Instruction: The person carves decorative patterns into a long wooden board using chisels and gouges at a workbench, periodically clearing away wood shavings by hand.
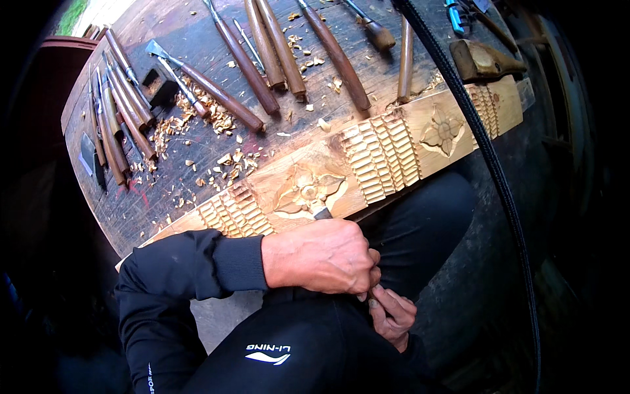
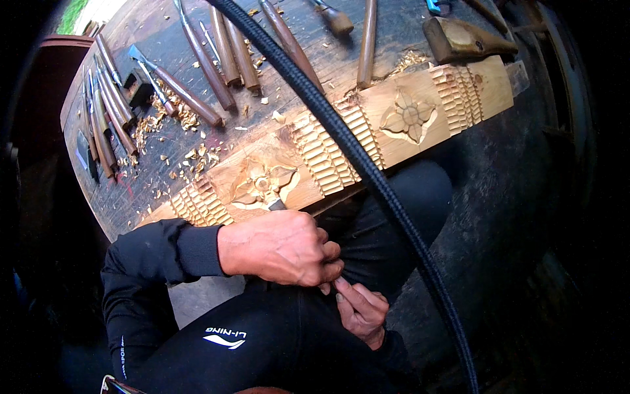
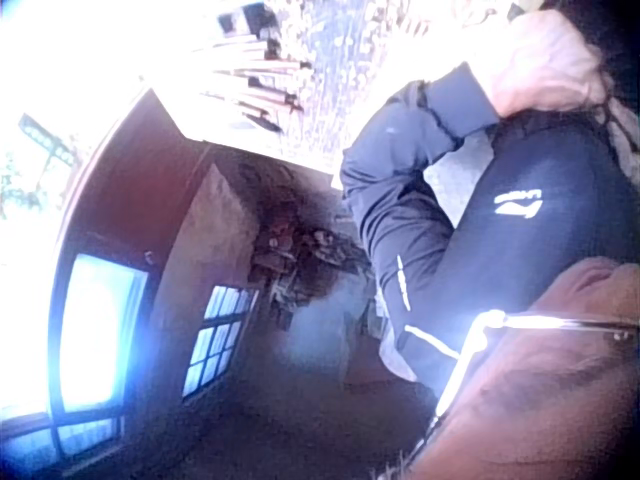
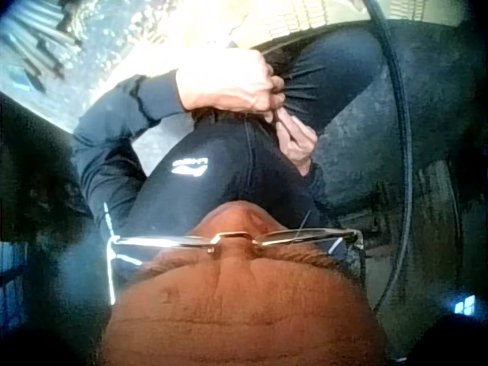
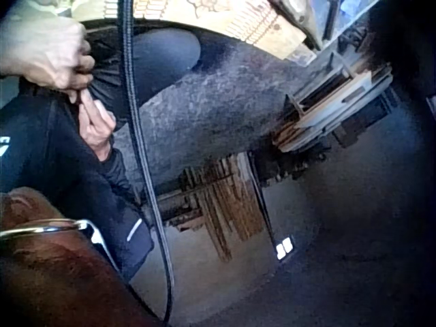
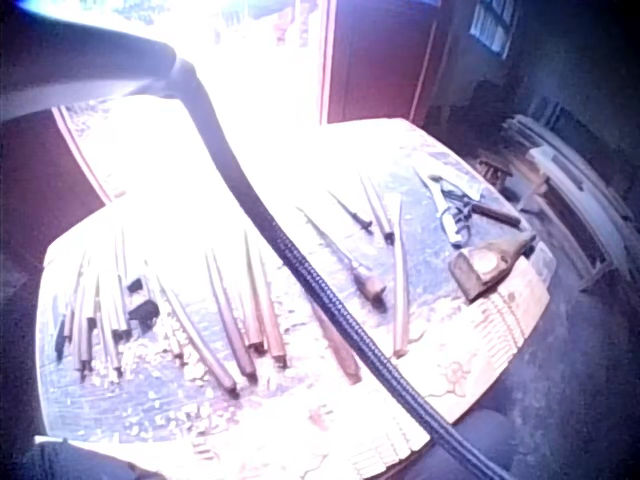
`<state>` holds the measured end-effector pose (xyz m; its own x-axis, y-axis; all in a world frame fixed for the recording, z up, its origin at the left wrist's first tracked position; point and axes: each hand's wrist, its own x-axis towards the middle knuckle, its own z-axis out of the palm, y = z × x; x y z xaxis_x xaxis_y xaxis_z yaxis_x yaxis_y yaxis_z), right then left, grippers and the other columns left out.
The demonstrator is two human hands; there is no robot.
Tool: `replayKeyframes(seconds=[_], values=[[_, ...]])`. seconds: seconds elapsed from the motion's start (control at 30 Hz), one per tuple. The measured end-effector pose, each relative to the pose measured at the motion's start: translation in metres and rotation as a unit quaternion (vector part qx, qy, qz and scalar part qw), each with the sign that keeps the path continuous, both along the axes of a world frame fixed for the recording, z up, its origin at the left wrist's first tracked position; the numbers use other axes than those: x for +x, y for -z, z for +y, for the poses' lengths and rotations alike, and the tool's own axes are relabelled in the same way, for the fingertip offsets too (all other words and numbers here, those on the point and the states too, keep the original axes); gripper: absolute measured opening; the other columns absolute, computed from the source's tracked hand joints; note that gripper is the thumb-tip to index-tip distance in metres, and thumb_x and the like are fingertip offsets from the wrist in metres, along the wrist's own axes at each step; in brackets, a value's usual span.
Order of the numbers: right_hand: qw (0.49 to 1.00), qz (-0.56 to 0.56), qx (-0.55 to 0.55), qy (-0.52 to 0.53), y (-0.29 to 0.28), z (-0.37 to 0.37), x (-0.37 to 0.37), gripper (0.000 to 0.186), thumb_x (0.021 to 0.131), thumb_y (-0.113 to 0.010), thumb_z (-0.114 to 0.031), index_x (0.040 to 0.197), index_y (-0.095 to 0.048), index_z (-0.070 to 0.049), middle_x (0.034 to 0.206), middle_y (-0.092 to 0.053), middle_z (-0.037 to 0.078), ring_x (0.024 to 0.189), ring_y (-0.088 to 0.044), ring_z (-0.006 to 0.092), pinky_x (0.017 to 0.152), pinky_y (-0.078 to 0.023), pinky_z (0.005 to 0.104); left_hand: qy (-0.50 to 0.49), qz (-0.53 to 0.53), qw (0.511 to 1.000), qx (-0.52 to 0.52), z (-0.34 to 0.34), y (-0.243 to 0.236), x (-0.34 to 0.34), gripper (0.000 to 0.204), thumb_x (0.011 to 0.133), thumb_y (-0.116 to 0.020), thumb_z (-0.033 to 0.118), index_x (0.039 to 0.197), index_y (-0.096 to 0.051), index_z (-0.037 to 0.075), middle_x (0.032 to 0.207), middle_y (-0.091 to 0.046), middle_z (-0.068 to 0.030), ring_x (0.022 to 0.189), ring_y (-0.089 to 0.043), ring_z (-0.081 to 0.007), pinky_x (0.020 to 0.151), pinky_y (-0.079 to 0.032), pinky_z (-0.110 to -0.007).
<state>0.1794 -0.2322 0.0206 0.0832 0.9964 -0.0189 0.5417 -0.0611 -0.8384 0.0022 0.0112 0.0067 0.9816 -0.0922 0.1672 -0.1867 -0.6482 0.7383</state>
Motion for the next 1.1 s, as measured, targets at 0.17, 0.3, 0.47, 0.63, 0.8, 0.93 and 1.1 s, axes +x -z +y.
replayKeyframes(seconds=[0.17, 0.3, 0.47, 0.63, 0.8, 0.93, 1.1], values=[[1.000, 0.004, 0.013, 0.007, 0.001, 0.007, -0.002, 0.035, 0.094, -0.076, 0.006, 0.129, -0.078, 0.004, 0.078, -0.069, 0.012, 0.058, -0.063, 0.0199, 0.053, -0.047, 0.0309, -0.016, 0.009, 1.000, 0.018, -0.003, 0.002, 0.001, 0.028, 0.100, -0.069, 0.033, 0.099, -0.073, 0.005, 0.090, -0.070, -0.0082, 0.082, -0.076, -0.0274, 0.064, -0.062, -0.041], [1.000, 0.011, 0.007, 0.002, 0.000, 0.005, 0.000, 0.036, 0.094, -0.075, 0.006, 0.130, -0.078, 0.005, 0.082, -0.073, 0.014, 0.059, -0.065, 0.0202, 0.053, -0.048, 0.0308, -0.019, 0.016, 1.000, 0.004, -0.004, 0.002, 0.000, 0.029, 0.101, -0.070, 0.034, 0.098, -0.073, 0.006, 0.089, -0.071, -0.0084, 0.081, -0.077, -0.0280, 0.063, -0.062, -0.041], [1.000, 0.001, 0.012, 0.005, 0.000, 0.012, -0.002, 0.034, 0.095, -0.075, 0.006, 0.129, -0.078, 0.005, 0.083, -0.074, 0.014, 0.059, -0.065, 0.0200, 0.053, -0.047, 0.0307, -0.021, 0.033, 0.999, 0.006, -0.002, 0.001, 0.001, 0.031, 0.101, -0.069, 0.036, 0.097, -0.073, 0.006, 0.088, -0.071, -0.0086, 0.080, -0.077, -0.0284, 0.064, -0.062, -0.042], [1.000, -0.005, -0.008, 0.016, -0.007, 0.006, -0.004, 0.037, 0.092, -0.074, 0.008, 0.128, -0.079, 0.004, 0.077, -0.070, 0.013, 0.055, -0.062, 0.0193, 0.053, -0.046, 0.0301, -0.025, 0.008, 1.000, -0.013, -0.001, 0.001, -0.001, 0.031, 0.102, -0.068, 0.035, 0.098, -0.073, 0.005, 0.088, -0.070, -0.0089, 0.080, -0.076, -0.0282, 0.065, -0.062, -0.041], [1.000, -0.023, 0.000, 0.013, -0.010, 0.007, -0.002, 0.039, 0.091, -0.074, 0.010, 0.128, -0.080, 0.003, 0.073, -0.066, 0.011, 0.054, -0.060, 0.0184, 0.052, -0.044, 0.0302, -0.035, -0.029, 0.999, -0.010, -0.006, 0.005, 0.000, 0.027, 0.100, -0.068, 0.032, 0.097, -0.073, 0.006, 0.089, -0.071, -0.0093, 0.081, -0.077, -0.0295, 0.065, -0.062, -0.043], [0.999, -0.033, -0.001, 0.012, -0.012, 0.006, -0.002, 0.039, 0.091, -0.074, 0.009, 0.129, -0.080, 0.002, 0.072, -0.063, 0.010, 0.054, -0.059, 0.0189, 0.052, -0.044, 0.0304, -0.053, -0.024, 0.998, -0.022, -0.005, 0.002, 0.000, 0.020, 0.094, -0.069, 0.026, 0.090, -0.075, 0.007, 0.088, -0.074, -0.0108, 0.081, -0.078, -0.0324, 0.065, -0.062, -0.045], [1.000, -0.024, -0.008, 0.014, -0.014, 0.011, -0.003, 0.038, 0.091, -0.075, 0.007, 0.129, -0.080, 0.002, 0.072, -0.064, 0.010, 0.055, -0.060, 0.0189, 0.051, -0.045, 0.0311, -0.020, 0.005, 1.000, -0.002, -0.003, 0.002, 0.001, 0.034, 0.102, -0.069, 0.040, 0.099, -0.072, 0.006, 0.090, -0.070, -0.0086, 0.081, -0.076, -0.0280, 0.063, -0.061, -0.042]])
